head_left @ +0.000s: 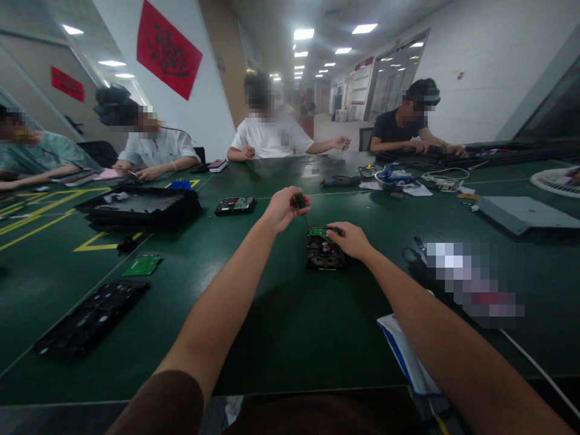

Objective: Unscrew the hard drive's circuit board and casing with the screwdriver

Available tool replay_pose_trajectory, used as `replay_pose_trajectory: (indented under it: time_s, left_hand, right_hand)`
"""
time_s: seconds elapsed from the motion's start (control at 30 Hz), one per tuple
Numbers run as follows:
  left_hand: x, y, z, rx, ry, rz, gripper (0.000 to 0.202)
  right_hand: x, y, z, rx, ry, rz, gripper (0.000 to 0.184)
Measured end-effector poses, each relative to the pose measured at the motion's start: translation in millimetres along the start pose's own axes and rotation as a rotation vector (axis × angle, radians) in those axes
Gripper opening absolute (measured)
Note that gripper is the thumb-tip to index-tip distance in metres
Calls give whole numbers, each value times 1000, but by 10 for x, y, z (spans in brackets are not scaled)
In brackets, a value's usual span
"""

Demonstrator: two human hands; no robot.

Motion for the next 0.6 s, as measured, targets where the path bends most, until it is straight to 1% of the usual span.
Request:
replay_pose_trajectory:
  time_s: [0.13,0.23,0.43,0.6]
  left_hand:
    - [4,19,7,-12,77,40,11]
    - [16,27,6,-11,74,60,14]
    - [26,-1,11,34,21,-56,14]
    - [36,10,11,8,82,33,15]
  right_hand:
    - [-2,0,2,4,-11,-4,34]
    - [-10,6,3,-8,1,3,33]
    - [-11,13,-2,-13,-2,6,34]
    - [-8,13,0,-7,-1,14,34]
Point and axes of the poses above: each hand's wrist, its own z-axis towards the middle knuckle, its own x-axis out of the back of the hand, y = z × x, the point moved 1 cm from there along z, towards the middle knuckle, and after that the axes turned 1 degree about y, right-handed, at the moved point
